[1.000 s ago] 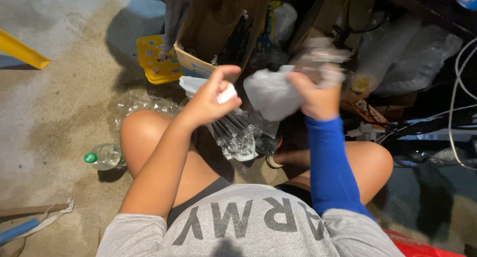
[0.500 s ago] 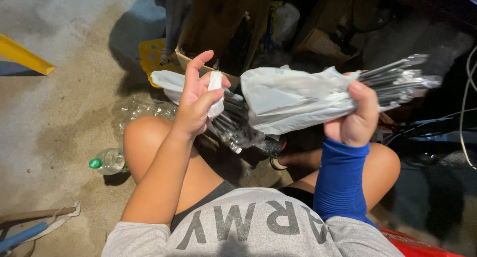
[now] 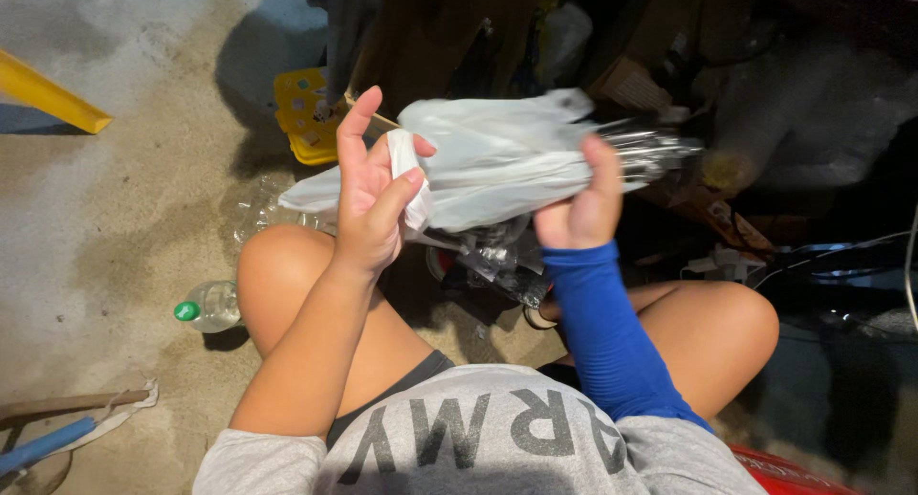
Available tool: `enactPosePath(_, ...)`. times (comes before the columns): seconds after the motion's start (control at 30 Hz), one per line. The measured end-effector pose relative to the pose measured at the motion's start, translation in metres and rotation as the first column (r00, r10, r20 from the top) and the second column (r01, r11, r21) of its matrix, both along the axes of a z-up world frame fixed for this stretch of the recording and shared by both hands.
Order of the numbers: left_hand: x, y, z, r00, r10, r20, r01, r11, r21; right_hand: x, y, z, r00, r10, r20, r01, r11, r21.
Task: The person sits on the floor and sorts through a cardboard box, removing plastic-wrapped metal rods and stacks of plastic cups. They unwrap the rods, inspect them, and place them back into the box, then handle the cups and return them to the box.
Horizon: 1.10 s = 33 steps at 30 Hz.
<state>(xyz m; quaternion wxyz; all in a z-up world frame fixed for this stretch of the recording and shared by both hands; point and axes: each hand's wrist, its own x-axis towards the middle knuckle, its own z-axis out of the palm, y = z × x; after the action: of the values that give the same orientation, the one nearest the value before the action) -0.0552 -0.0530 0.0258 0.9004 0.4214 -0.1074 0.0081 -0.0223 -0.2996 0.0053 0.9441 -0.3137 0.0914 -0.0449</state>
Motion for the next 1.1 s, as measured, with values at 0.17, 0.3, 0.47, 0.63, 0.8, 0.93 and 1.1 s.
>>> enactPosePath(0.17, 0.004, 0.000, 0.001, 0.998, 0.066, 0.006, -0.066, 0.997, -0.040, -0.026, 0.061, -0.048, 0.991, 0.069, 0.113, -0.045, 0.979, -0.200)
enactPosePath(0.3, 0.004, 0.011, 0.000, 0.995, 0.098, -0.011, -0.099, 0.992, -0.084, -0.028, 0.041, -0.058, 0.993, 0.099, 0.068, -0.084, 0.977, -0.197)
enactPosePath(0.47, 0.004, 0.016, -0.003, 0.992, 0.128, 0.018, -0.127, 0.991, -0.051, -0.022, 0.027, -0.040, 0.982, 0.141, 0.129, -0.111, 0.971, -0.214)
enactPosePath(0.63, 0.003, 0.004, -0.006, 0.995, -0.025, 0.095, 0.018, 0.997, 0.075, -0.032, 0.062, -0.014, 0.869, 0.412, 0.275, 0.139, 0.330, -0.934)
enactPosePath(0.8, 0.006, 0.020, -0.005, 0.999, -0.019, 0.031, 0.020, 1.000, -0.020, -0.025, 0.043, 0.016, 0.690, 0.652, 0.314, 0.244, 0.199, -0.949)
enactPosePath(0.93, 0.014, 0.038, -0.003, 0.999, -0.044, 0.030, 0.043, 0.999, 0.033, -0.042, 0.024, 0.042, 0.732, 0.544, 0.411, 0.045, 0.564, -0.825)
enactPosePath(1.1, 0.015, 0.047, -0.003, 0.966, -0.248, -0.070, 0.237, 0.963, -0.130, -0.048, 0.030, 0.065, 0.568, 0.756, 0.324, 0.466, 0.029, -0.884)
